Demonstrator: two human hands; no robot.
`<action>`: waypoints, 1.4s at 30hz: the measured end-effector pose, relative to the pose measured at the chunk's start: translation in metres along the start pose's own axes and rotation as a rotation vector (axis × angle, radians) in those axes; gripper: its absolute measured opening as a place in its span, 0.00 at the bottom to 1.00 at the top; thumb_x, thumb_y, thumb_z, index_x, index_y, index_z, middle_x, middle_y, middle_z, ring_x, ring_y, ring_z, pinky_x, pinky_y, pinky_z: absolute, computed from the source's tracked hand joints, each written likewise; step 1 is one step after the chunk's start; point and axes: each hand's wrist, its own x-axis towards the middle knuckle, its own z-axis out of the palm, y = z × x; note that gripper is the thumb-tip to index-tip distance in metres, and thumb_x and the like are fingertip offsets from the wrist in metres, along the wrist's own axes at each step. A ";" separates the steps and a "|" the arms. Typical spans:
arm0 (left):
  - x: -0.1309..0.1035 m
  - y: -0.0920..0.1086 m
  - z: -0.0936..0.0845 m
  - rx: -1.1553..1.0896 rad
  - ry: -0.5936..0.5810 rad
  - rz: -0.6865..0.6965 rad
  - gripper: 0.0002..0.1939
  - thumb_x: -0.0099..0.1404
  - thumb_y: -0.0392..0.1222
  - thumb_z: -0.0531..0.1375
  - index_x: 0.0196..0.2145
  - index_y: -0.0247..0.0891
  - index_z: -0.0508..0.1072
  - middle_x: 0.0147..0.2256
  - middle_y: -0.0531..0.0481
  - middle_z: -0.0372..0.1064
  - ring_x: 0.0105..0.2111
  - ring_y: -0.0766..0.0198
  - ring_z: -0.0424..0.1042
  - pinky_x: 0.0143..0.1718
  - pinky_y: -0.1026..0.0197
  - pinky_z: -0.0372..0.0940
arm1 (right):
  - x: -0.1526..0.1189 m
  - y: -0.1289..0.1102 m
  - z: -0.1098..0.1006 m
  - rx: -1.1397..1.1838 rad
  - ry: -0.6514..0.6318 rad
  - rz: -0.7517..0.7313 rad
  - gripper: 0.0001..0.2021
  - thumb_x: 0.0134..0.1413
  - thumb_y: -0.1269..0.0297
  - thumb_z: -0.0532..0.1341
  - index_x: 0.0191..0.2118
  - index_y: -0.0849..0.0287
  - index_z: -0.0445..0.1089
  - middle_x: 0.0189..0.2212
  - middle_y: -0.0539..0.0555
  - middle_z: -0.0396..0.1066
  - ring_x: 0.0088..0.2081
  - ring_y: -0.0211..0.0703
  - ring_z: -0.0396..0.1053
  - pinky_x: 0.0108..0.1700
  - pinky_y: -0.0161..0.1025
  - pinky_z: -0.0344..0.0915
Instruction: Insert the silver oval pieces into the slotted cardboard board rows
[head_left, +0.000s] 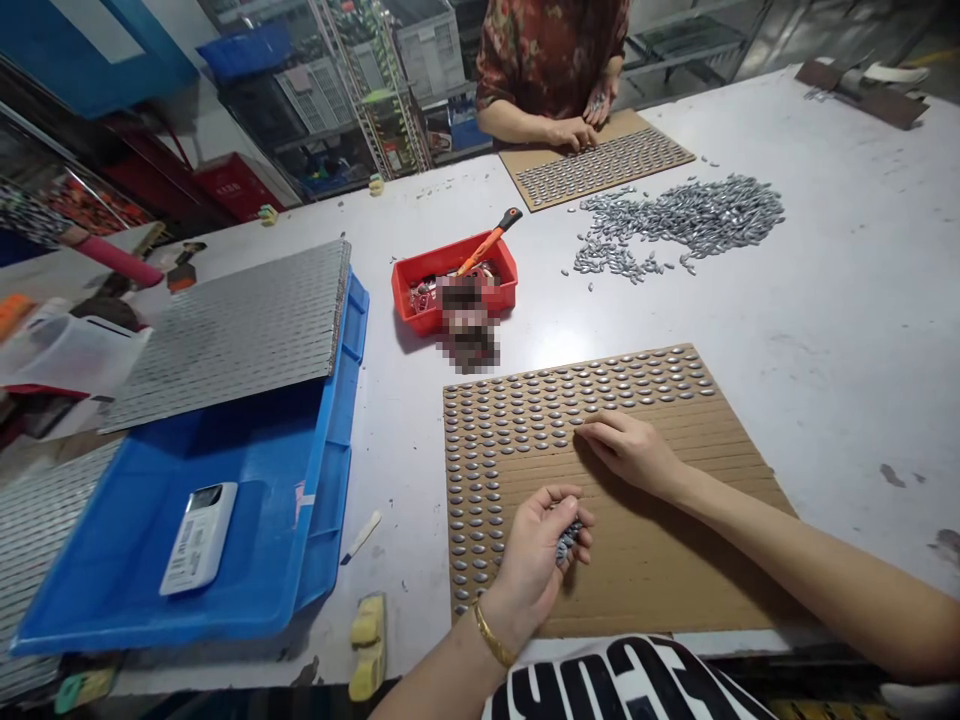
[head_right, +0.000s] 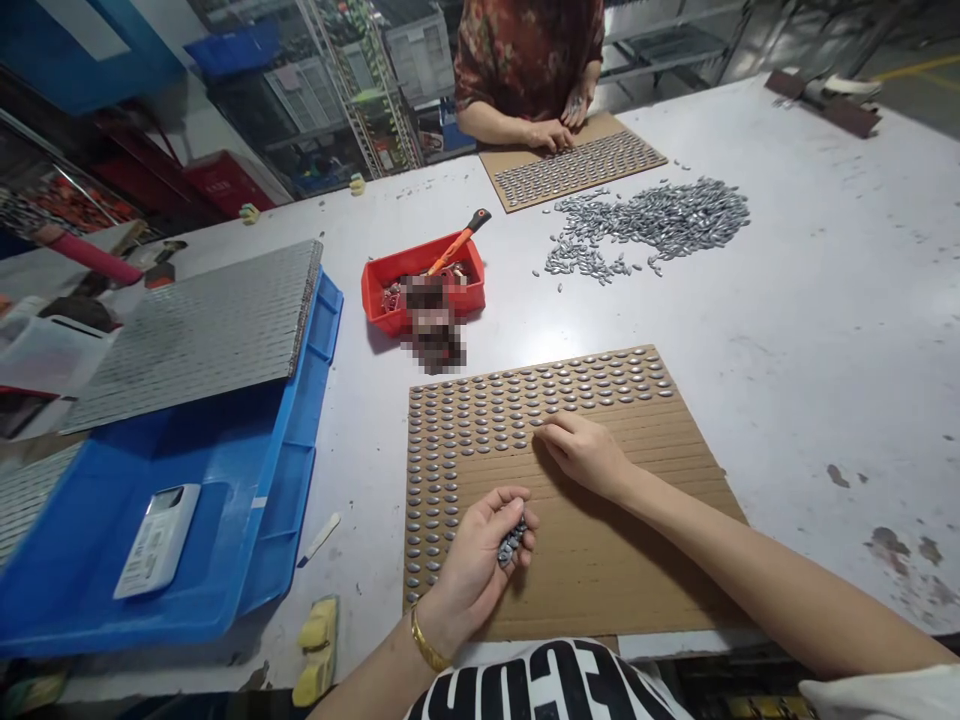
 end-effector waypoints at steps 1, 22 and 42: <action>0.001 0.000 -0.001 0.004 0.007 0.008 0.15 0.57 0.44 0.64 0.39 0.34 0.69 0.27 0.51 0.68 0.22 0.72 0.64 0.21 0.70 0.57 | 0.001 0.001 0.000 0.005 -0.009 -0.003 0.11 0.63 0.70 0.52 0.39 0.57 0.72 0.36 0.57 0.73 0.36 0.41 0.70 0.37 0.36 0.66; 0.009 0.005 -0.001 -0.080 0.077 0.058 0.14 0.52 0.41 0.68 0.36 0.34 0.74 0.32 0.48 0.71 0.26 0.70 0.68 0.28 0.67 0.63 | 0.011 -0.005 -0.006 -0.248 -0.161 -0.042 0.12 0.61 0.72 0.51 0.30 0.61 0.70 0.28 0.54 0.65 0.29 0.37 0.61 0.29 0.32 0.55; 0.020 0.002 0.007 -0.092 0.083 0.106 0.13 0.53 0.39 0.66 0.37 0.35 0.71 0.33 0.46 0.73 0.29 0.66 0.73 0.31 0.64 0.66 | -0.014 -0.036 -0.030 0.401 -0.123 0.066 0.09 0.63 0.67 0.53 0.40 0.58 0.71 0.32 0.55 0.72 0.33 0.40 0.69 0.35 0.36 0.67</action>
